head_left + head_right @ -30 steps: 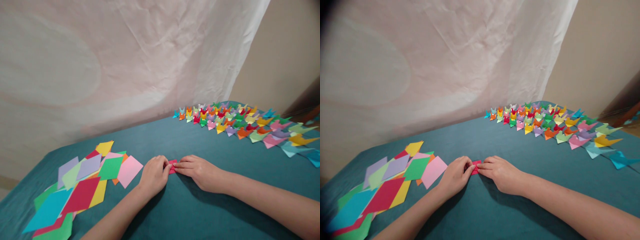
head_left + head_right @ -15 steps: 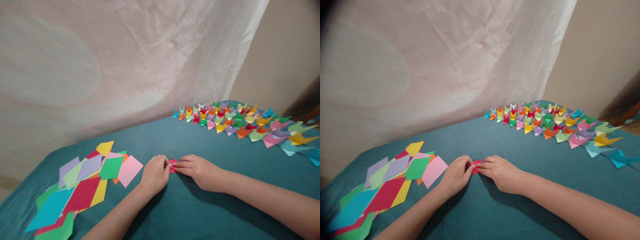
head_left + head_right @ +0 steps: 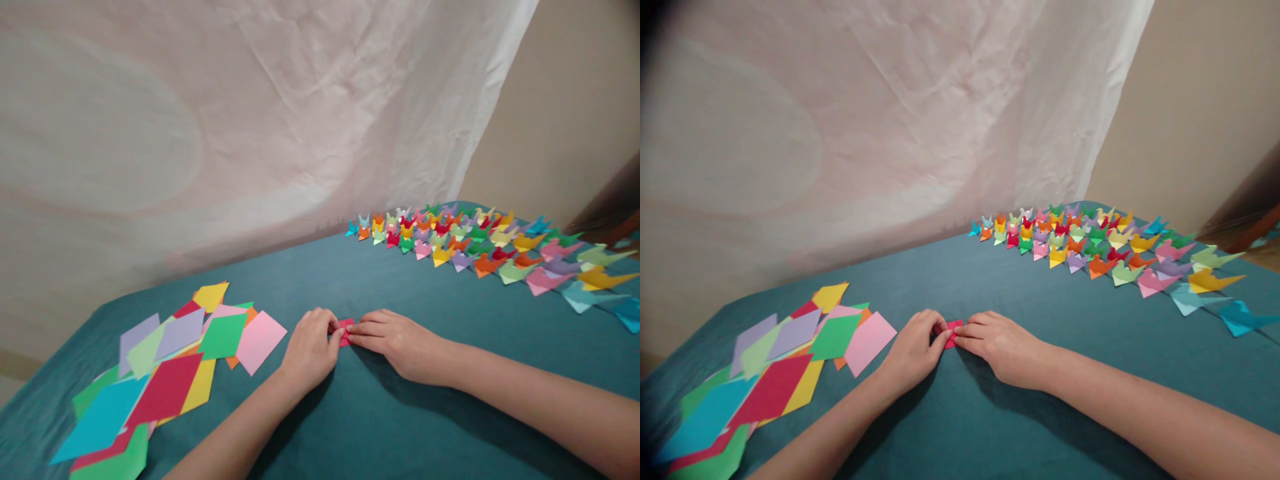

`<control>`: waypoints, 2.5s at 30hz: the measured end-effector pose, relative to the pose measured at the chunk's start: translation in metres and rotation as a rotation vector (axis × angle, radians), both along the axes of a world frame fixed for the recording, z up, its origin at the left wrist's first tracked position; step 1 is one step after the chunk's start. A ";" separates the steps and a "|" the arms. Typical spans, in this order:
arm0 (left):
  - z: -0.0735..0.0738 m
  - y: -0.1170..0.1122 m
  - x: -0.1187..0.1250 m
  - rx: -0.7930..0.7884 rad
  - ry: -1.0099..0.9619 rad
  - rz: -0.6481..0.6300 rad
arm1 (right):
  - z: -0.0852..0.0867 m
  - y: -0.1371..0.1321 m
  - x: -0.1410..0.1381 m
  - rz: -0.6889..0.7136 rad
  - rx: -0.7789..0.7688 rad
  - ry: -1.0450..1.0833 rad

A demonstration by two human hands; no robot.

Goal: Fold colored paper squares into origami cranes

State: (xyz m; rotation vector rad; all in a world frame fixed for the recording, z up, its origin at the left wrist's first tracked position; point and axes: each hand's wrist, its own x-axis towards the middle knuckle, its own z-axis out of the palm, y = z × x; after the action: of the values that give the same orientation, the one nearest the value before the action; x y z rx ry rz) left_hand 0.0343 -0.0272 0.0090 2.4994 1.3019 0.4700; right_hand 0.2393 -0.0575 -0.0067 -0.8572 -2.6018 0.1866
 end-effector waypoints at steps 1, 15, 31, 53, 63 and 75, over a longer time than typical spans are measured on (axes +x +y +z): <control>0.000 0.000 0.000 0.001 -0.014 0.002 | 0.000 0.000 0.000 0.002 0.000 -0.002; -0.004 0.002 -0.006 0.048 0.045 0.106 | 0.001 0.000 0.000 0.004 -0.012 -0.022; 0.022 -0.034 -0.010 0.179 0.280 -0.133 | 0.003 0.000 -0.002 -0.019 -0.014 -0.033; 0.017 -0.047 -0.012 0.270 0.444 -0.059 | 0.005 0.000 -0.001 -0.006 -0.026 -0.065; 0.019 -0.047 -0.010 0.284 0.455 -0.039 | 0.006 0.002 -0.001 0.015 -0.003 -0.076; 0.012 -0.044 -0.012 0.304 0.402 -0.097 | 0.004 0.004 0.004 0.044 -0.011 -0.045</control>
State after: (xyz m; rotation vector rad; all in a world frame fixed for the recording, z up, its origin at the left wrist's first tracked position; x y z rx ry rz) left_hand 0.0225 -0.0716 0.0213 3.0133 1.3158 0.1533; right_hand 0.2430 -0.0539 -0.0028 -0.8179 -2.6655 0.1967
